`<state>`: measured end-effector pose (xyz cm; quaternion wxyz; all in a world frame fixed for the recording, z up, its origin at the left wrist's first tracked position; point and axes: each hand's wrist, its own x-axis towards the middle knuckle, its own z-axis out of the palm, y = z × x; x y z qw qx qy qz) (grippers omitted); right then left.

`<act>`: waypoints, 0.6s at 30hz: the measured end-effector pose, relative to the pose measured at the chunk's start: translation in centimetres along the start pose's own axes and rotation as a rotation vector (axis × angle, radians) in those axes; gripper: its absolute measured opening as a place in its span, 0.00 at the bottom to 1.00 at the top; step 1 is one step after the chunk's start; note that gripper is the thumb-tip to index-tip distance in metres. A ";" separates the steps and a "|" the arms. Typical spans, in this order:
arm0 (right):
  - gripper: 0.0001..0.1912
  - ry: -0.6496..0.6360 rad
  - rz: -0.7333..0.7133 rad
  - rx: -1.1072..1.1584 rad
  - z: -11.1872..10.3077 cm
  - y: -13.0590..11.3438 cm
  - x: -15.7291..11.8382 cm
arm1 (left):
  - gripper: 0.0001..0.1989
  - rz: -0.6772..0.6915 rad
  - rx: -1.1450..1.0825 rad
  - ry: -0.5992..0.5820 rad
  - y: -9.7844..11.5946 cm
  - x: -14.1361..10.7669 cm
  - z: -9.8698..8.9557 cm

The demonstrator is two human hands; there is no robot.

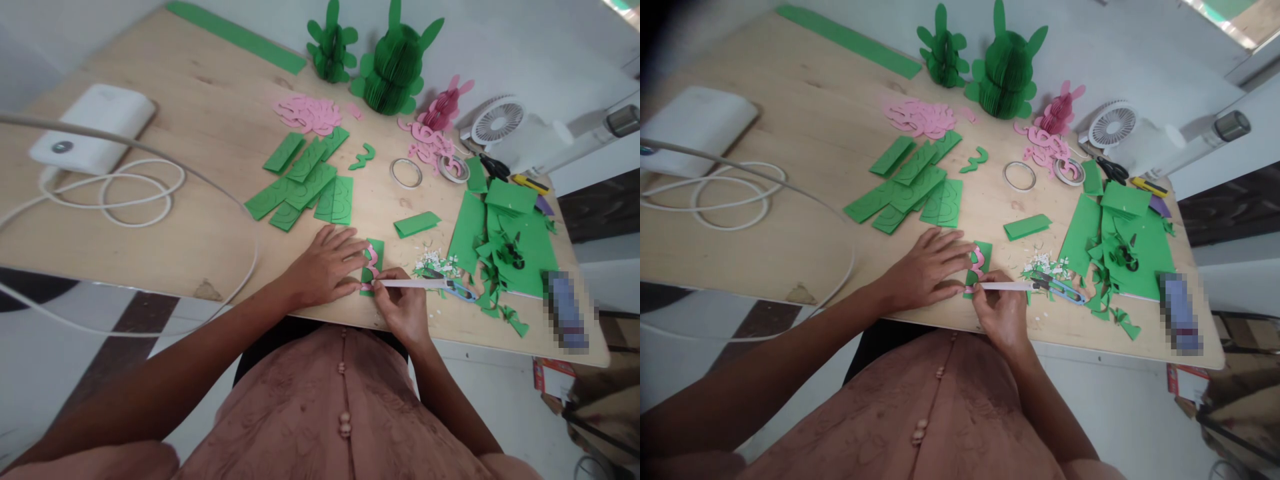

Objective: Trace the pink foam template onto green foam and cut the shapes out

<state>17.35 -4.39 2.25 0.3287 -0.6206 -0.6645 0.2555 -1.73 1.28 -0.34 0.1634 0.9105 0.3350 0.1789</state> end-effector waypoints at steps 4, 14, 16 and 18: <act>0.03 0.011 -0.013 -0.024 0.0 0.0 0.0 | 0.19 0.000 0.001 0.006 0.0 0.0 0.0; 0.03 0.015 -0.017 -0.013 0.1 0.1 -0.2 | 0.18 0.000 -0.001 0.003 0.0 0.0 -0.1; 0.03 0.019 -0.015 -0.018 0.1 0.0 -0.1 | 0.19 0.003 -0.003 0.002 0.0 0.0 0.0; 0.03 0.024 -0.017 -0.024 0.0 -0.1 -0.1 | 0.19 0.003 -0.003 0.006 0.0 0.0 0.0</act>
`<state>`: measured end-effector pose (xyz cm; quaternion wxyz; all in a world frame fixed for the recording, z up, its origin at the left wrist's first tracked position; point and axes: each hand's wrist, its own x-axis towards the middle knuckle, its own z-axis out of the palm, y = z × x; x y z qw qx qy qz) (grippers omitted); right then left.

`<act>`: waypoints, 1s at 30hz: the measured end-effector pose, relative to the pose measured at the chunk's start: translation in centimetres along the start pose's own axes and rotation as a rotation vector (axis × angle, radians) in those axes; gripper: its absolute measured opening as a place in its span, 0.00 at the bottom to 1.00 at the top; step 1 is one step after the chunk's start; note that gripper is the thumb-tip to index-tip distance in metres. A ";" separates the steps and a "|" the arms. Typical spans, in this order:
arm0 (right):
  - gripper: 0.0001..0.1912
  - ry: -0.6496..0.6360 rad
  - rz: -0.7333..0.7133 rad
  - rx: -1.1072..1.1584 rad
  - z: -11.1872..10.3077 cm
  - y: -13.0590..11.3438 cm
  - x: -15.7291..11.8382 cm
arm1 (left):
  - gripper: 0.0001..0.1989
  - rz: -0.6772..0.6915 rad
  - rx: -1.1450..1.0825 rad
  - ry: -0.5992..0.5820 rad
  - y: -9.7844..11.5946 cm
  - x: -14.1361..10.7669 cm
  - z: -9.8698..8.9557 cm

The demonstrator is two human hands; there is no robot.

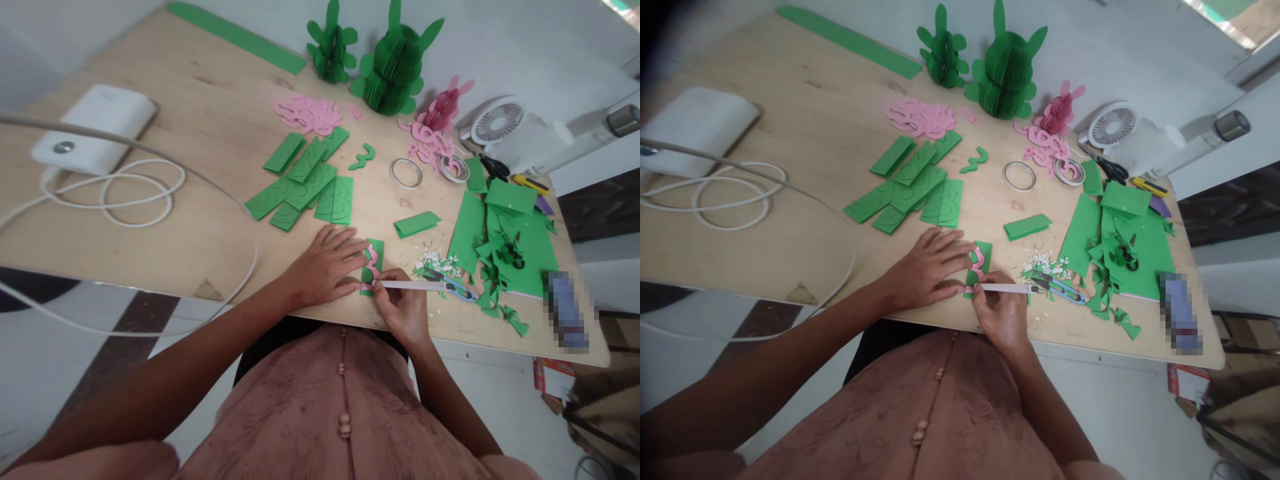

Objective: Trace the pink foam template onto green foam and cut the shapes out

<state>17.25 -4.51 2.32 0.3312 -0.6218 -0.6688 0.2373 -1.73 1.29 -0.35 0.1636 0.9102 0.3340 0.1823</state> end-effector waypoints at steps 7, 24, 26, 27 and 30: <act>0.03 0.003 -0.011 -0.015 -0.1 -0.1 0.0 | 0.19 -0.001 0.002 -0.003 0.0 0.0 0.0; 0.03 0.011 -0.021 -0.032 -0.2 0.2 0.0 | 0.19 0.004 0.007 0.006 -0.1 0.0 0.0; 0.04 0.013 -0.024 -0.033 -0.2 0.2 0.0 | 0.19 0.005 0.009 0.003 -0.1 0.0 0.1; 0.04 0.015 -0.026 -0.035 -0.2 0.2 0.0 | 0.19 0.005 0.010 0.002 -0.1 0.0 0.1; 0.03 0.024 -0.026 -0.049 -0.2 0.3 -0.1 | 0.19 0.003 0.010 -0.003 -0.1 0.0 0.1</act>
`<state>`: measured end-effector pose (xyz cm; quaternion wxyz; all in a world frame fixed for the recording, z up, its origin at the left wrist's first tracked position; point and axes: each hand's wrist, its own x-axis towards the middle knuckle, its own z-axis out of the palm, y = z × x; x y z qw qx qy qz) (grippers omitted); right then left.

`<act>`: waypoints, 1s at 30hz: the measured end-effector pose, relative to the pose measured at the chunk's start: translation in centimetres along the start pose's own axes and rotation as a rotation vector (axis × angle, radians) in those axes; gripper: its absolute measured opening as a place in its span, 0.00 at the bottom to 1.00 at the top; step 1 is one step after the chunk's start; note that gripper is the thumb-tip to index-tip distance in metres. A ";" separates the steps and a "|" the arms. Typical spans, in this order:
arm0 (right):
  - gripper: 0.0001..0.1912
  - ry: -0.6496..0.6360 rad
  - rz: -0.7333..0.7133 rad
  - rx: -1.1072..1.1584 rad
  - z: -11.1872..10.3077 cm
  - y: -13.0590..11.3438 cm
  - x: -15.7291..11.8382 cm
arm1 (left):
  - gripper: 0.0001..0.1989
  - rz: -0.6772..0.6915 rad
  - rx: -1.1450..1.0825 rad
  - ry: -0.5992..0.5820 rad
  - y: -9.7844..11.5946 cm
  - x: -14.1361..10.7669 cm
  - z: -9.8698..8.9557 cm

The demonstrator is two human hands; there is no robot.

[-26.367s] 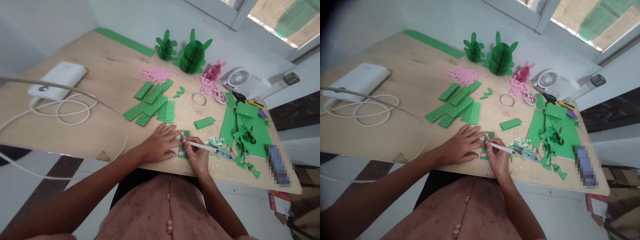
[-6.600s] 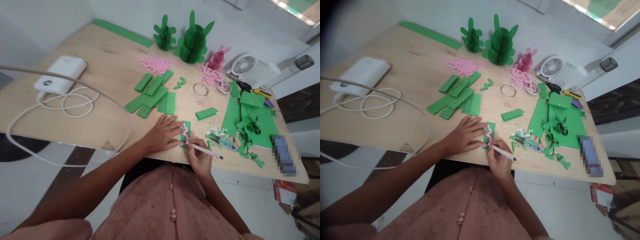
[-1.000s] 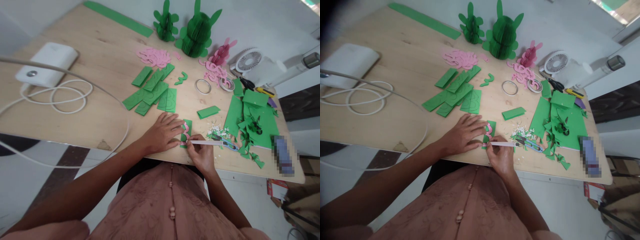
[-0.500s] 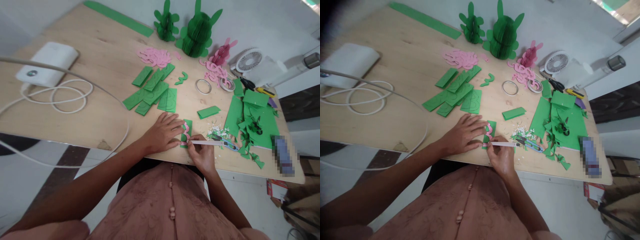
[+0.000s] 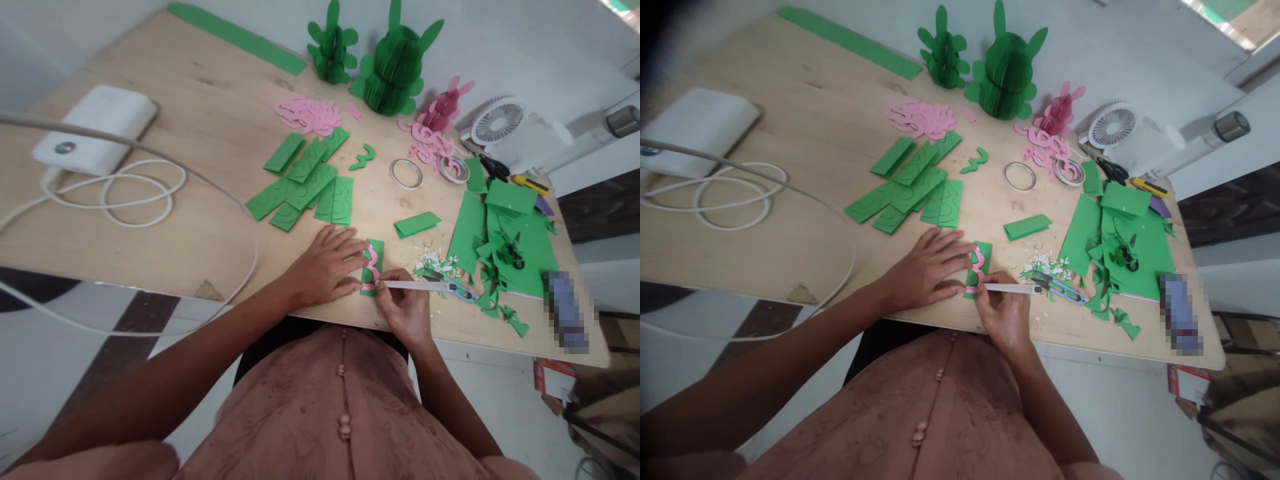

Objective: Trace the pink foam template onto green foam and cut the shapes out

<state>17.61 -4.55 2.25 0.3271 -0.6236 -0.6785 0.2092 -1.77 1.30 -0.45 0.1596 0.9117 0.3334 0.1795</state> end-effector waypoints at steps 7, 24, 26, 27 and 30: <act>0.03 -0.001 0.004 -0.016 -0.1 0.2 0.0 | 0.19 -0.001 0.000 0.001 0.1 0.0 -0.1; 0.04 0.032 0.031 0.030 0.2 0.8 0.1 | 0.19 0.000 0.014 -0.001 0.1 0.0 -0.1; 0.04 0.039 0.029 0.049 0.3 0.9 0.1 | 0.19 0.003 0.015 0.000 0.1 0.0 -0.1; 0.04 0.043 0.027 0.057 0.3 0.9 0.1 | 0.19 0.003 0.014 0.001 0.1 0.0 -0.1; 0.03 0.042 0.024 0.064 0.2 0.8 0.1 | 0.19 -0.001 0.011 0.004 0.1 0.0 -0.1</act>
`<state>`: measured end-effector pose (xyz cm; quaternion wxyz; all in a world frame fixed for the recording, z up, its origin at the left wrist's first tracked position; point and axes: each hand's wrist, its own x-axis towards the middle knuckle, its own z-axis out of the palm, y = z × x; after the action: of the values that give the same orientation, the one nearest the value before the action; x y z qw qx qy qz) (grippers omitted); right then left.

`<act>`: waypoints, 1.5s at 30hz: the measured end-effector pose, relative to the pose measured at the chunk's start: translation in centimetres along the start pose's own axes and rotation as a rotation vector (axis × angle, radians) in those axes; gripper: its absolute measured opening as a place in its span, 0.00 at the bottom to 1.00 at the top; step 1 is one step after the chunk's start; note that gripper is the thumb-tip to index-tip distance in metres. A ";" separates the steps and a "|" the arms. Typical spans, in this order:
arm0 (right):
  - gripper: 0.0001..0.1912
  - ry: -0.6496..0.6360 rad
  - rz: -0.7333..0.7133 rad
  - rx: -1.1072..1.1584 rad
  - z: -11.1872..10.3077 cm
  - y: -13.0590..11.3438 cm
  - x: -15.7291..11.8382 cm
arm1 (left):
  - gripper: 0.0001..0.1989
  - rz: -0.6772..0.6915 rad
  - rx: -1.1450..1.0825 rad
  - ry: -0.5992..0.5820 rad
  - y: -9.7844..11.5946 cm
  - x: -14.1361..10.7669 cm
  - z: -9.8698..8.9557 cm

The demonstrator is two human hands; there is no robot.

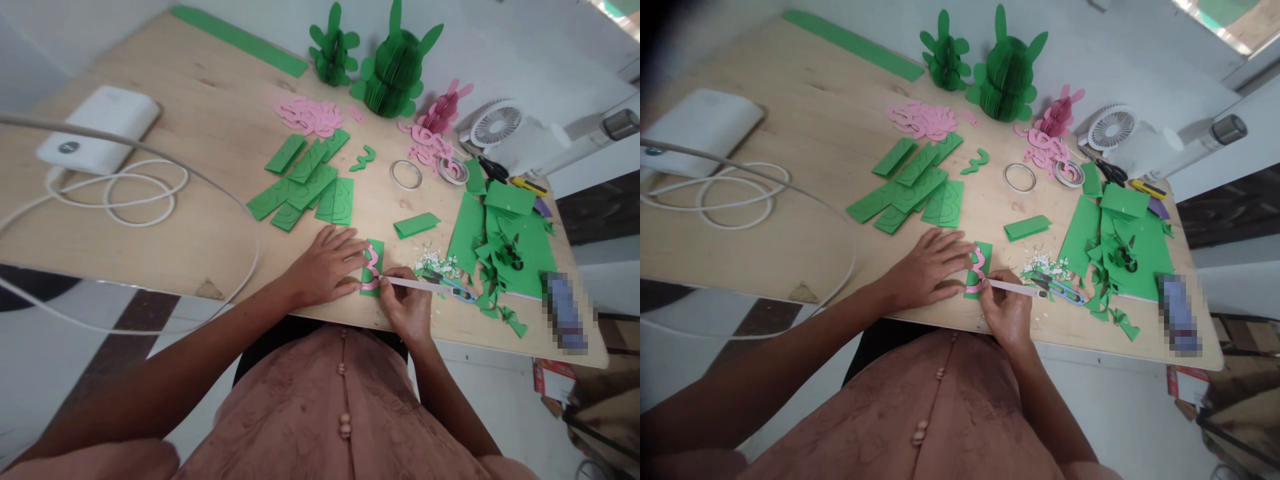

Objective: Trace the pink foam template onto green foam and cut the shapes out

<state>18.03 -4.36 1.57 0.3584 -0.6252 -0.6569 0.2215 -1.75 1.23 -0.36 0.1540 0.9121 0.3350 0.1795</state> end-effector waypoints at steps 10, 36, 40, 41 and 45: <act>0.03 -0.005 -0.027 -0.063 -0.2 -0.4 0.1 | 0.19 0.000 -0.015 -0.004 0.0 0.0 -0.1; 0.04 -0.027 -0.078 -0.037 0.5 -0.9 -0.4 | 0.19 0.002 -0.017 0.008 0.0 0.0 -0.1; 0.03 -0.033 -0.066 -0.025 0.8 -0.9 -0.5 | 0.19 0.003 -0.014 0.007 0.0 0.0 -0.1; 0.03 -0.035 -0.063 -0.021 0.8 -1.0 -0.6 | 0.19 0.003 -0.014 0.005 0.0 0.0 -0.1; 0.02 -0.045 -0.035 0.021 0.9 -1.0 -0.7 | 0.20 -0.001 -0.020 0.010 0.0 0.0 0.0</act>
<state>16.62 -5.00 1.58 0.3540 -0.6047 -0.6733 0.2360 -1.76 1.24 -0.33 0.1615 0.9094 0.3344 0.1873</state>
